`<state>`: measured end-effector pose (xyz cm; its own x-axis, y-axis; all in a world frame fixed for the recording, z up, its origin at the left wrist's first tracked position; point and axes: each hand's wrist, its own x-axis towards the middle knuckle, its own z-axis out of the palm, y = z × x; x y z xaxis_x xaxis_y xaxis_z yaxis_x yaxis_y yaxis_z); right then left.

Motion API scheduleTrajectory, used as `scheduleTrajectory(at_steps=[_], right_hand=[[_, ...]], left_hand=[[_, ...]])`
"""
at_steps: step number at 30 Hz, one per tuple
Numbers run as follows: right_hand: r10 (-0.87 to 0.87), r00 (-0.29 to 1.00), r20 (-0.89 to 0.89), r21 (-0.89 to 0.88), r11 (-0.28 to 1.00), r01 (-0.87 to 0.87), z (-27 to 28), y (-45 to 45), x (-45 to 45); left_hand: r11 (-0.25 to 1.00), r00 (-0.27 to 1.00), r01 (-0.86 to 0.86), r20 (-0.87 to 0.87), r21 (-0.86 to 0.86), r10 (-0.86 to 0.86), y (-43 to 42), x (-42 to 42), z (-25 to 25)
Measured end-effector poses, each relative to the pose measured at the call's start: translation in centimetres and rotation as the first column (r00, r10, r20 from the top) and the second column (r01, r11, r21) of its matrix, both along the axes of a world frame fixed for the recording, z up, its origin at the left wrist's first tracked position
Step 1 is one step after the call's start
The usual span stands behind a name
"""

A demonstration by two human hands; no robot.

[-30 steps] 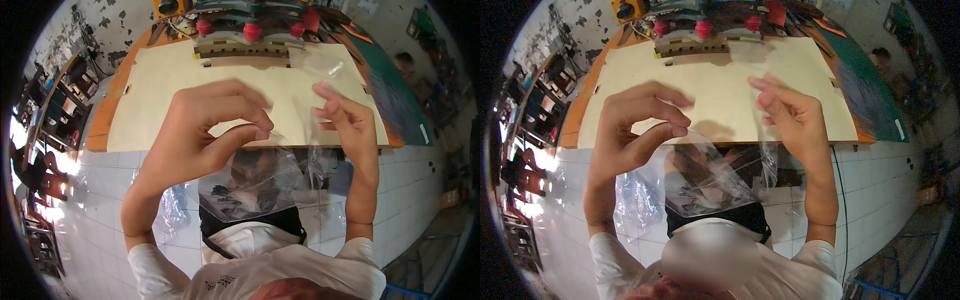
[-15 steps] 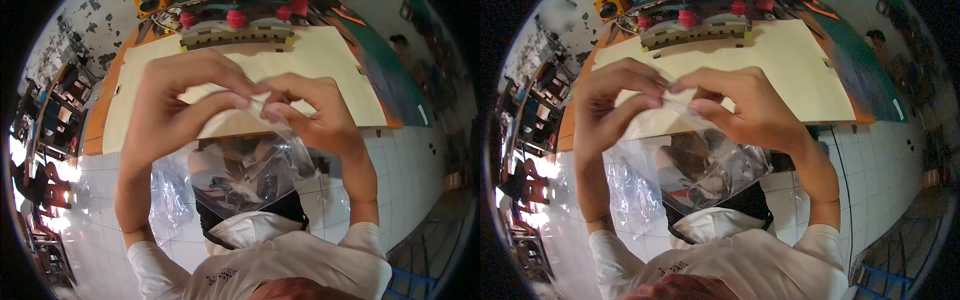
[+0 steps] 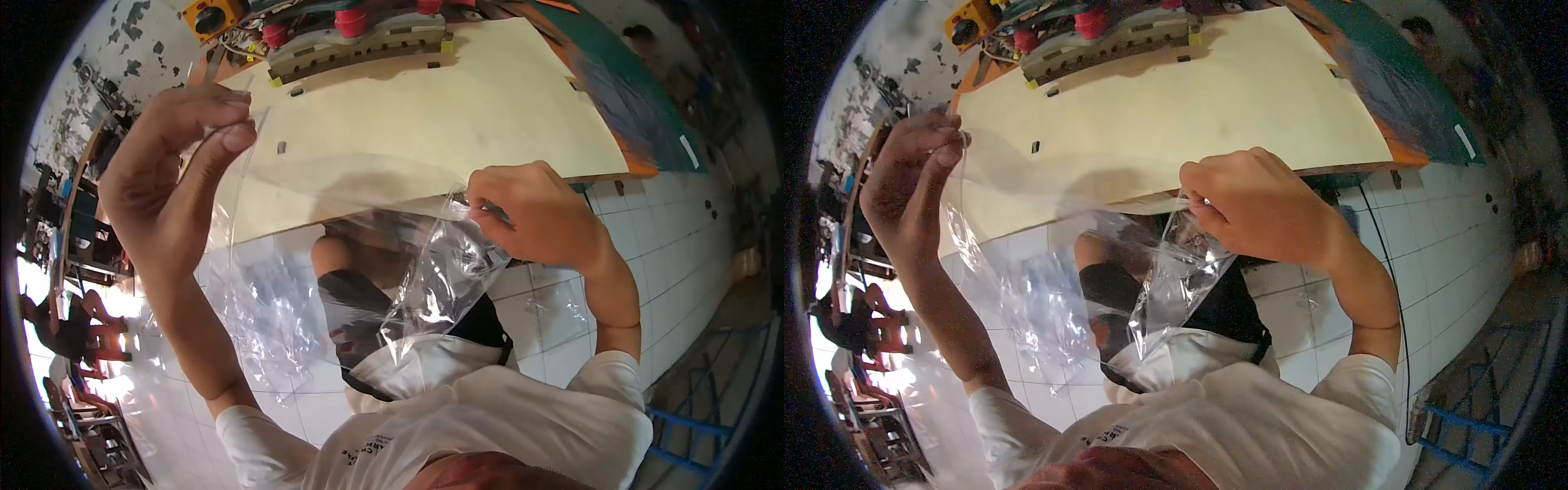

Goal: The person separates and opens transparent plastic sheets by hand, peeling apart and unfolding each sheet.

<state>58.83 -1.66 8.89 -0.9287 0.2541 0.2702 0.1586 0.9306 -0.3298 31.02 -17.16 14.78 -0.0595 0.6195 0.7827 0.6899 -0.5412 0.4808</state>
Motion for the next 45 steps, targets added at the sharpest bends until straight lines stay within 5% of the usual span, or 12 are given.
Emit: scheduleTrajectory(at_steps=[8,10,15,18,20,27,29,32,34,37,39,45], right_hand=[[-0.296,0.884,-0.363,0.043,0.942,0.333,-0.2,-0.1,2.6],[-0.384,0.783,-0.489,-0.04,0.907,0.419,-0.1,0.3,2.8],[-0.509,0.86,-0.026,-0.26,0.834,0.486,1.4,0.8,4.0],[-0.358,0.888,-0.291,-0.256,0.923,0.288,0.8,1.5,4.2],[0.079,0.835,-0.545,0.116,0.993,-0.019,-0.5,2.8,4.4],[0.274,0.844,-0.461,0.2,0.959,-0.202,-0.1,3.1,3.0],[0.22,0.818,-0.532,-0.045,0.957,-0.286,-0.1,3.7,2.6],[0.13,0.749,-0.65,-0.383,0.795,-0.471,0.1,4.9,0.9],[0.164,0.77,-0.616,-0.424,0.755,-0.5,1.5,4.8,-0.7],[0.356,0.802,-0.48,-0.094,0.888,-0.45,3.8,3.2,-3.4],[0.45,0.778,-0.439,-0.057,0.85,-0.524,4.5,2.0,-4.3],[0.589,0.77,-0.246,-0.018,0.791,-0.611,5.5,1.3,-3.7]], left_hand=[[0.994,0.999,-0.027,0.041,0.106,0.023,-0.4,2.6,-0.9],[0.98,0.976,-0.038,-0.202,0.195,0.078,-0.4,3.1,-1.1],[0.974,0.976,-0.046,-0.198,0.221,0.091,-0.2,3.3,-1.7],[0.982,0.995,-0.026,-0.085,0.188,0.043,-0.1,2.3,-2.0],[0.989,0.998,0.018,0.06,0.148,-0.027,0.1,1.3,-2.1],[0.988,0.989,0.141,0.03,0.066,-0.143,0.7,-0.2,-2.1],[0.972,0.97,0.229,0.066,0.049,-0.232,0.6,0.4,-2.4],[0.971,0.943,0.236,-0.249,0.034,-0.221,1.0,-0.1,-2.8],[0.96,0.957,0.275,-0.105,0.043,-0.27,1.0,2.5,-4.2],[0.963,0.926,0.263,-0.297,0.064,-0.233,1.7,4.6,-4.7],[0.91,0.916,0.398,0.003,0.112,-0.401,2.1,6.2,-5.8],[0.846,0.829,0.509,0.173,0.161,-0.532,3.1,8.2,-5.9]])
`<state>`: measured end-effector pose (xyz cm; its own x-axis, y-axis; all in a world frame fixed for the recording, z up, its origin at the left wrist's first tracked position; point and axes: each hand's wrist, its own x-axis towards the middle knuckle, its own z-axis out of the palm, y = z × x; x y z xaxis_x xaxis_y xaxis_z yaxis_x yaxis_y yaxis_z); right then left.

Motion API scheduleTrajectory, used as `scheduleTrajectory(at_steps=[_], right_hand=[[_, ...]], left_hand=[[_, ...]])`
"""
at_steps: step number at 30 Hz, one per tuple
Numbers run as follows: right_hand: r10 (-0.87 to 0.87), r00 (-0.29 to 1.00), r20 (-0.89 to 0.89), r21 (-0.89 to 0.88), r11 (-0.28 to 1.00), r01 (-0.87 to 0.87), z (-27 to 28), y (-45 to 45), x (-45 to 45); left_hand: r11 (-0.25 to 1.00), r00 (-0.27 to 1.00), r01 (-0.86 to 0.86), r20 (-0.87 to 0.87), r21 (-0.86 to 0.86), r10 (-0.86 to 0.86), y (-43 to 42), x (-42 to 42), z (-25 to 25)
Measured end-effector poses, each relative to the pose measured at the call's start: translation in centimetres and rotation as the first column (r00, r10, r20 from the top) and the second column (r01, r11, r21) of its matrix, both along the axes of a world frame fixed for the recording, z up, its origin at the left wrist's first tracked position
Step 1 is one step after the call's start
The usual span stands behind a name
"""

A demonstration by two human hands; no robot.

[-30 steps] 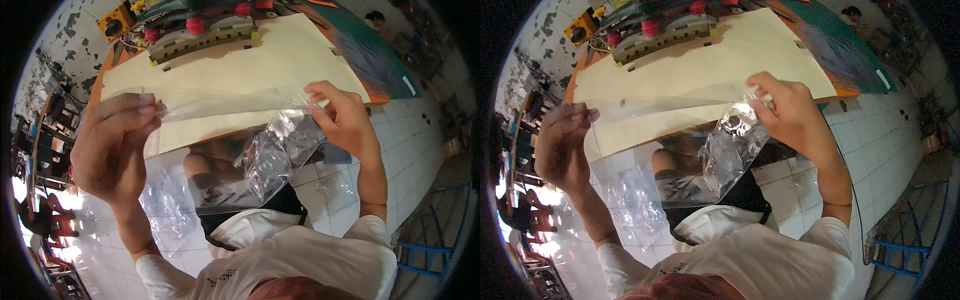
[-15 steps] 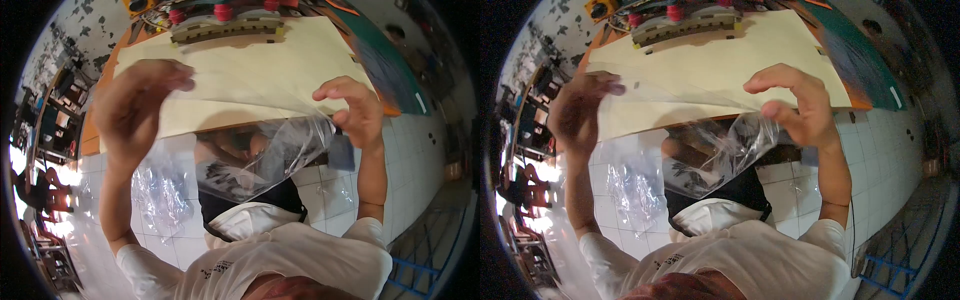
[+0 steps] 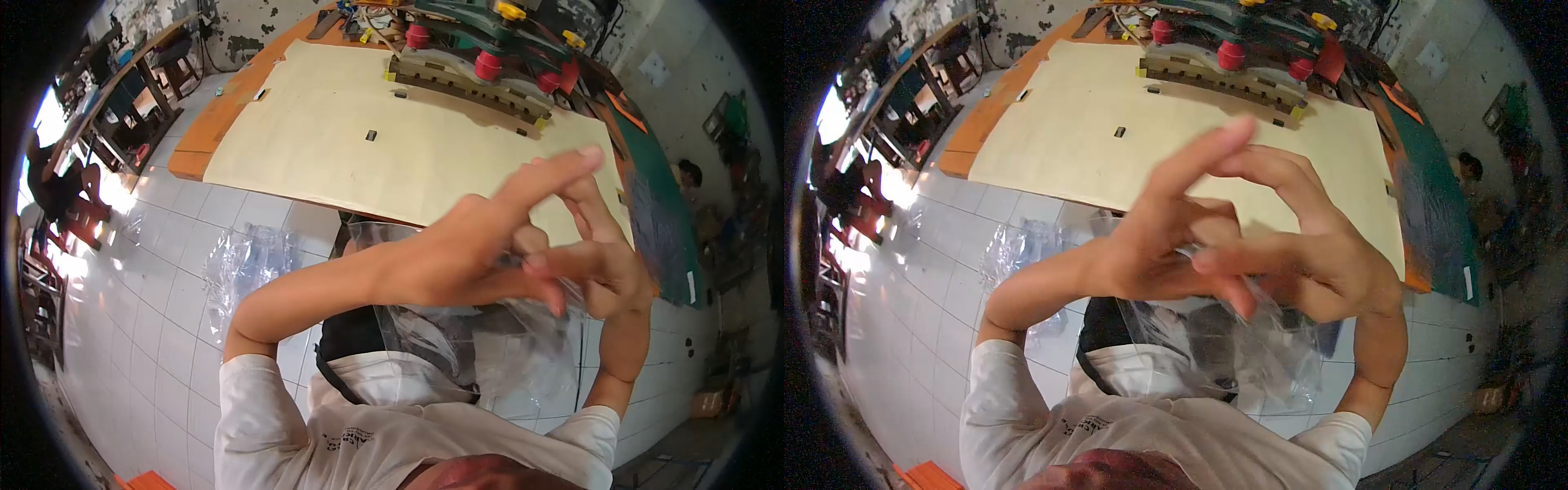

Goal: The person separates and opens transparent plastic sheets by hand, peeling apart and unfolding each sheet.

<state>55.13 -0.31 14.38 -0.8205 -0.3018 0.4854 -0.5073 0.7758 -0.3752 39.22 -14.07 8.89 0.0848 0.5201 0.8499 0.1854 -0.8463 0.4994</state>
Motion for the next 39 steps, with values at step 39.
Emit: scheduleTrajectory(at_steps=[39], right_hand=[[-0.951,0.015,-0.307,-0.375,0.136,0.917,8.7,0.8,20.0]], left_hand=[[0.907,0.96,0.202,-0.109,-0.37,-0.259,-0.4,-0.4,-7.5]])
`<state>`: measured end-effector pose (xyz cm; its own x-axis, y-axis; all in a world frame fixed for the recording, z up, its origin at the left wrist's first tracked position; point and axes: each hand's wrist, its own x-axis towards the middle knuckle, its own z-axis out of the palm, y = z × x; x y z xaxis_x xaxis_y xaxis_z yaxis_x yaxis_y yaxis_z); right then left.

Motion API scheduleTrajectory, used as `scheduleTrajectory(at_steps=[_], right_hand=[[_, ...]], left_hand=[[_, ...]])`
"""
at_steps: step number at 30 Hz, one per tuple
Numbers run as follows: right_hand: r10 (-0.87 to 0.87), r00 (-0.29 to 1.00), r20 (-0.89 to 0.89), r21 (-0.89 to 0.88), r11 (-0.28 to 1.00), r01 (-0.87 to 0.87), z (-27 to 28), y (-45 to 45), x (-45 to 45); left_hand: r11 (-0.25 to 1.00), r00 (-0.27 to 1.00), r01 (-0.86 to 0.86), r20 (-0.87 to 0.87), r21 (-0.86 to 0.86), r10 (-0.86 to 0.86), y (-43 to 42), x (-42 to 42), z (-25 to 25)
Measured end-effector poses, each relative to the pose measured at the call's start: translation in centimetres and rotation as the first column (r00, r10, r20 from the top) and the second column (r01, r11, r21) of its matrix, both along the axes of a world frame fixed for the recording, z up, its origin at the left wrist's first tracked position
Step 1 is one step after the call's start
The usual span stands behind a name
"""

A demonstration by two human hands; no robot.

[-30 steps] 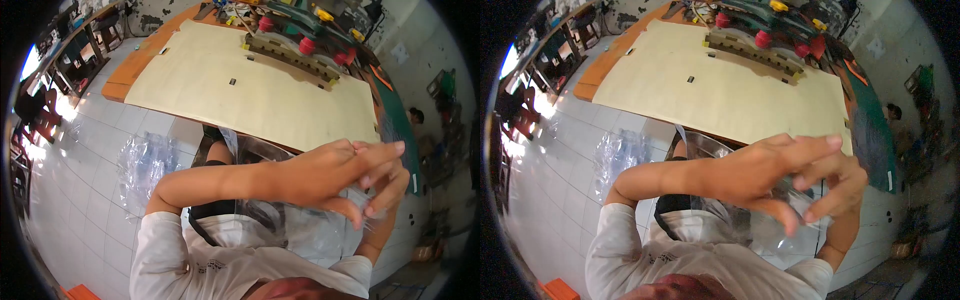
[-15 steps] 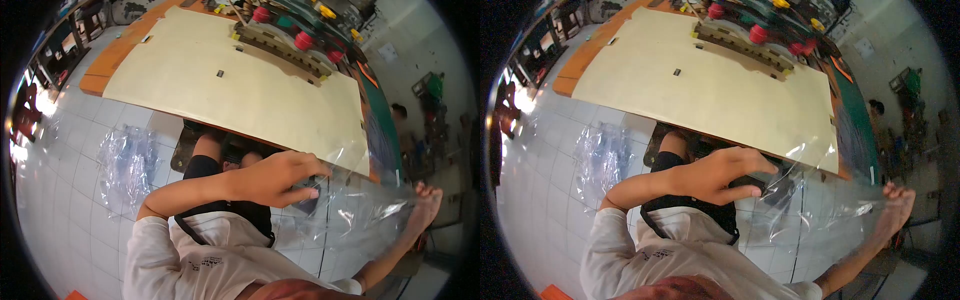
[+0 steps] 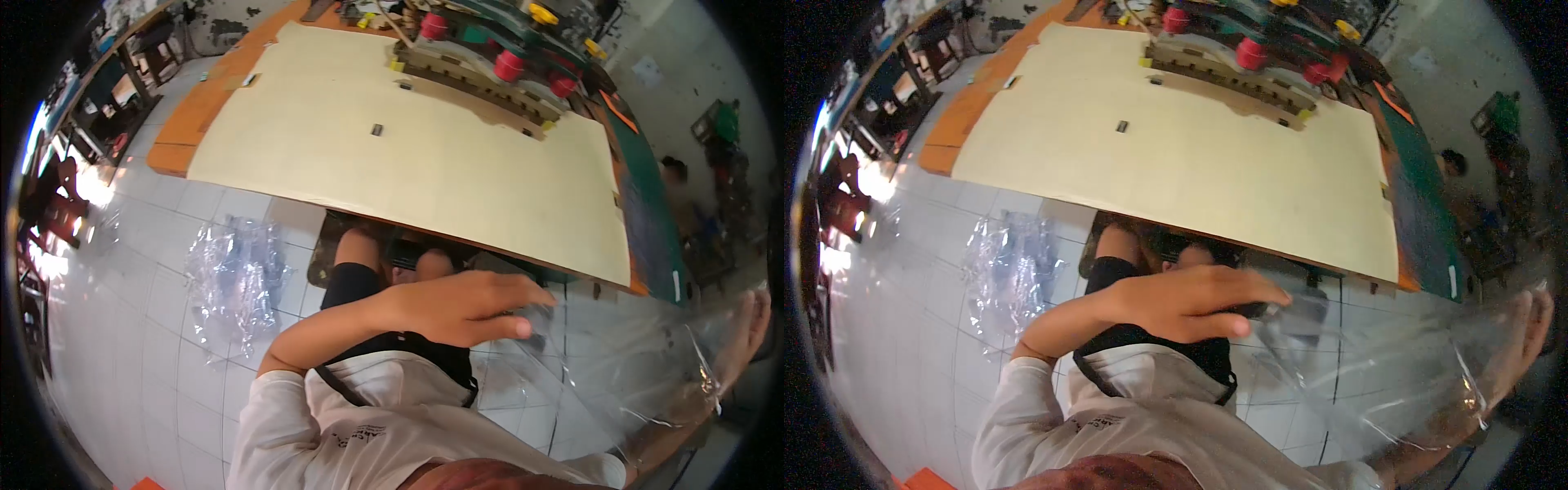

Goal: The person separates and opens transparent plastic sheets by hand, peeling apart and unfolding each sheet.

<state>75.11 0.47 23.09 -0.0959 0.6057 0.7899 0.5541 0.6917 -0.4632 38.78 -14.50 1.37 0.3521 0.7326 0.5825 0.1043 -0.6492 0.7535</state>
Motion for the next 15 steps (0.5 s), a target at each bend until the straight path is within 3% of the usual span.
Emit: scheduleTrajectory(at_steps=[1,2,4,5,6,9,10,12,13,14,15], right_hand=[[-0.043,0.998,0.039,0.046,0.998,0.041,0.4,-0.8,-1.3],[-0.028,0.982,0.185,0.088,0.996,0.011,1.0,-2.5,-3.2],[0.01,0.968,0.251,0.083,0.996,-0.031,1.1,-3.0,-4.7],[0.035,0.945,0.325,0.086,0.994,-0.066,1.1,-2.8,-5.1],[0.035,0.947,0.321,0.081,0.995,-0.064,0.5,-2.0,-4.9],[-0.051,0.778,0.627,0.161,0.985,-0.066,-2.5,-0.4,-5.9],[0.03,0.743,0.669,0.081,0.99,-0.113,-3.2,-1.9,-8.5],[0.167,0.735,0.658,0.024,0.97,-0.242,-4.4,-4.0,-12.7],[0.248,0.726,0.641,-0.032,0.954,-0.297,-4.4,-4.9,-14.2],[0.33,0.712,0.62,-0.089,0.931,-0.353,-4.3,-5.5,-15.6],[0.396,0.692,0.603,-0.098,0.898,-0.429,-4.3,-5.7,-16.8]], left_hand=[[0.997,1.0,0.011,0.014,0.07,-0.012,0.5,0.5,-0.8],[0.998,1.0,0.002,0.003,0.06,-0.002,0.6,0.7,-1.3],[0.992,0.996,-0.017,-0.086,0.126,0.028,0.6,0.9,-1.2],[1.0,0.989,-0.006,-0.148,0.007,0.007,0.5,0.4,-1.1],[1.0,0.988,-0.003,-0.153,0.002,0.004,0.7,0.0,-1.1],[0.996,0.995,-0.075,0.069,-0.046,0.078,1.3,-0.8,-0.9],[0.989,0.991,-0.086,0.091,-0.118,0.097,0.8,-1.3,0.4],[0.974,0.972,-0.226,0.062,0.017,0.225,1.1,-1.6,1.3],[0.963,0.964,-0.241,0.088,-0.125,0.252,0.1,-1.6,3.1],[0.967,0.969,-0.224,0.082,-0.123,0.235,-0.1,-1.7,4.0],[0.95,0.95,-0.312,0.03,-0.001,0.312,0.0,-2.0,4.7]])
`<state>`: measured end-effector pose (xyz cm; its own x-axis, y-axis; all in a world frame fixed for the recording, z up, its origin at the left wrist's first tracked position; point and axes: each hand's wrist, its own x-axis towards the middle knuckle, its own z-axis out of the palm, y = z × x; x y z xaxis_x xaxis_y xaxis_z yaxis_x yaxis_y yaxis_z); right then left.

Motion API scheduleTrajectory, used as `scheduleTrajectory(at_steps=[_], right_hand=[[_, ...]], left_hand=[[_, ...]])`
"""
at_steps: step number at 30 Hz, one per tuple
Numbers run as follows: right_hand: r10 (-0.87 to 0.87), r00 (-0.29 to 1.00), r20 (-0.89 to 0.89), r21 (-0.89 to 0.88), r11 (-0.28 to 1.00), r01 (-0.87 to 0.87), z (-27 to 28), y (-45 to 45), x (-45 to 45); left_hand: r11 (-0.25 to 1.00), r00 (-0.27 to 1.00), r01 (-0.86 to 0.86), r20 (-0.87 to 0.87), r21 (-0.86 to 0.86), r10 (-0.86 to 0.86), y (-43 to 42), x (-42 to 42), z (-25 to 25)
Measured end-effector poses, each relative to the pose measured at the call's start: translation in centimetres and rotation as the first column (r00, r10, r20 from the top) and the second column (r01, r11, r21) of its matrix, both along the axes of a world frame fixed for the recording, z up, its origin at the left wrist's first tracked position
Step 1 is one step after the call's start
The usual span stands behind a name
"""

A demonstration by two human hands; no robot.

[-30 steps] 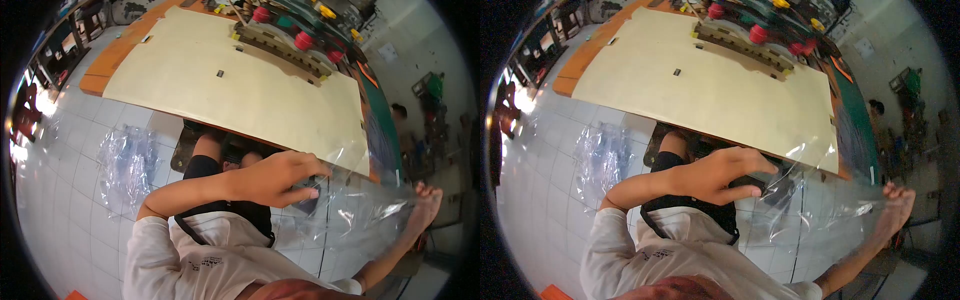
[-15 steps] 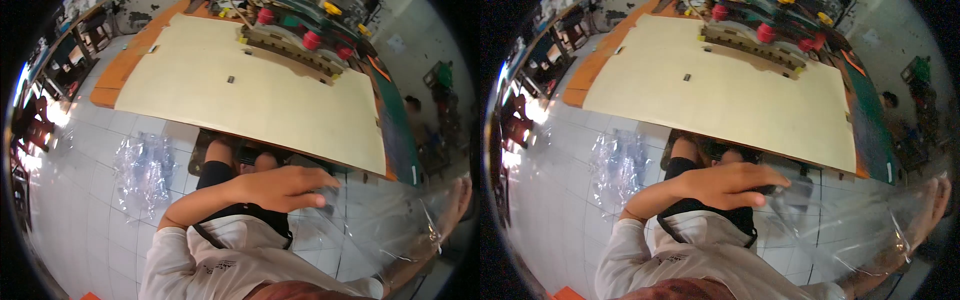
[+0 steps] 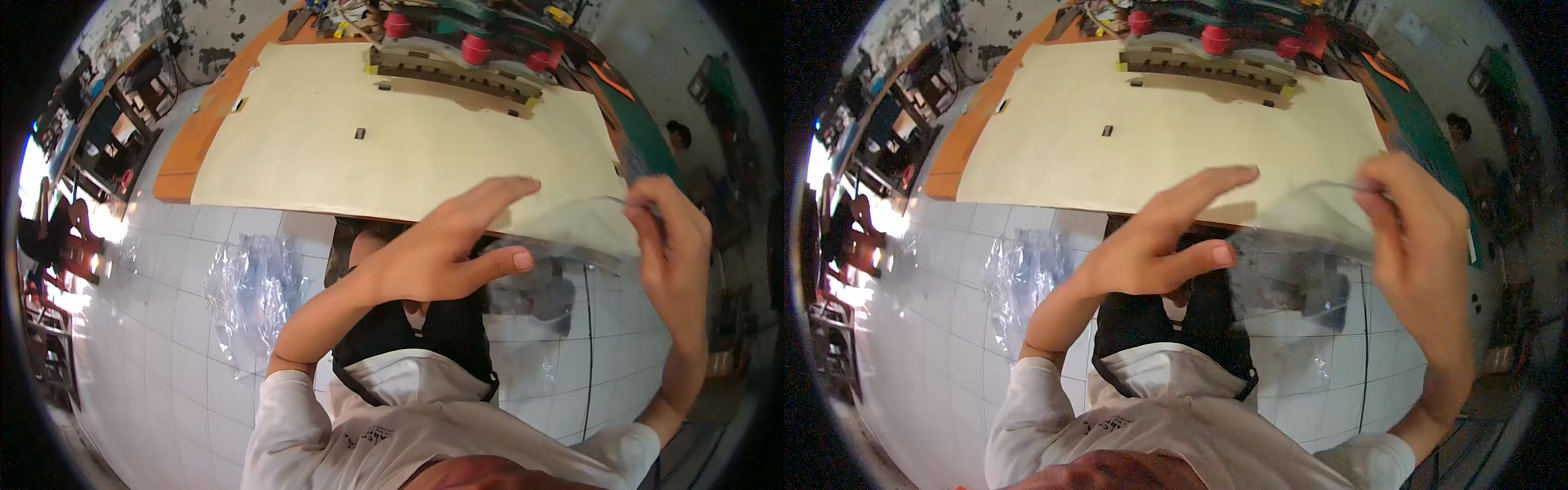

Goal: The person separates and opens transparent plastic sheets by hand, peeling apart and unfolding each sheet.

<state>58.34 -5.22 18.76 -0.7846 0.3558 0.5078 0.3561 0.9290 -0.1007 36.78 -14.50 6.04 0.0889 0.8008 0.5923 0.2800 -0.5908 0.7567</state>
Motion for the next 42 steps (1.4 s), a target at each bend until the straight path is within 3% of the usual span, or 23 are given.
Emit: scheduleTrajectory(at_steps=[2,5,6,7,9,10,12,13,15,18,22,31,33,34,36,37,39,42], right_hand=[[0.177,0.984,-0.035,-0.036,0.983,-0.178,-0.1,0.4,-2.3],[0.309,0.949,-0.056,-0.075,0.947,-0.313,0.6,0.5,-4.7],[0.331,0.942,-0.053,-0.09,0.938,-0.335,0.8,0.6,-5.4],[0.353,0.934,-0.05,-0.105,0.929,-0.356,1.0,0.7,-6.0],[0.476,0.864,-0.164,-0.183,0.846,-0.501,0.8,1.2,-7.1],[0.473,0.864,-0.17,-0.181,0.847,-0.499,0.5,1.4,-7.4],[0.427,0.862,-0.272,-0.415,0.757,-0.505,0.1,1.8,-7.8],[0.426,0.861,-0.277,-0.41,0.758,-0.507,-0.2,2.1,-7.9],[0.332,0.9,-0.282,-0.575,0.693,-0.436,-1.1,2.5,-8.1],[0.209,0.906,-0.368,-0.662,0.625,-0.413,-3.3,2.7,-8.3],[0.145,0.918,-0.368,-0.69,0.619,-0.374,-5.2,2.6,-8.1],[0.116,0.859,-0.499,-0.721,0.493,-0.486,-7.1,1.8,-8.5],[0.131,0.802,-0.583,-0.52,0.698,-0.492,-8.1,1.8,-8.8],[0.133,0.802,-0.582,-0.52,0.698,-0.493,-8.5,2.0,-8.9],[0.307,0.744,-0.594,-0.101,0.889,-0.447,-9.1,2.6,-9.3],[0.311,0.742,-0.594,-0.095,0.888,-0.449,-9.0,2.6,-9.4],[0.362,0.744,-0.561,0.082,0.919,-0.385,-8.9,2.5,-9.4],[0.32,0.768,-0.555,0.05,0.934,-0.353,-9.6,1.9,-9.3]], left_hand=[[0.985,0.991,-0.106,-0.067,0.139,0.116,0.2,-0.4,1.2],[0.99,0.982,-0.138,-0.123,0.032,0.141,-0.7,-0.8,4.3],[0.958,0.979,-0.181,-0.053,0.221,0.197,-0.2,-0.6,4.1],[0.959,0.979,-0.177,-0.063,0.222,0.195,-0.4,-0.4,4.5],[0.983,0.956,-0.133,0.245,-0.127,0.16,-1.4,-0.4,5.3],[0.971,0.953,-0.2,0.205,-0.134,0.224,-1.5,-0.6,5.5],[0.963,0.945,-0.202,0.224,-0.18,0.24,-1.7,-1.0,5.6],[0.951,0.933,-0.204,0.249,-0.231,0.26,-1.7,-1.1,5.6],[0.942,0.931,-0.204,0.245,-0.266,0.271,-1.8,-1.1,5.2],[0.918,0.927,-0.183,0.249,-0.352,0.28,-1.4,-1.1,3.8],[0.926,0.938,-0.169,0.233,-0.339,0.257,-1.0,-1.0,2.5],[0.92,0.933,-0.141,0.263,-0.365,0.247,-1.2,-1.2,1.9],[0.924,0.933,-0.151,0.259,-0.351,0.251,-1.2,-1.2,1.8],[0.92,0.935,-0.15,0.25,-0.362,0.251,-1.2,-1.3,1.7],[0.918,0.938,-0.151,0.24,-0.367,0.25,-1.1,-1.4,1.5],[0.914,0.935,-0.144,0.25,-0.379,0.251,-1.0,-1.5,1.3],[0.912,0.932,-0.138,0.261,-0.387,0.252,-0.9,-1.4,1.2],[0.919,0.907,-0.136,0.327,-0.369,0.266,-1.0,-1.0,0.9]])
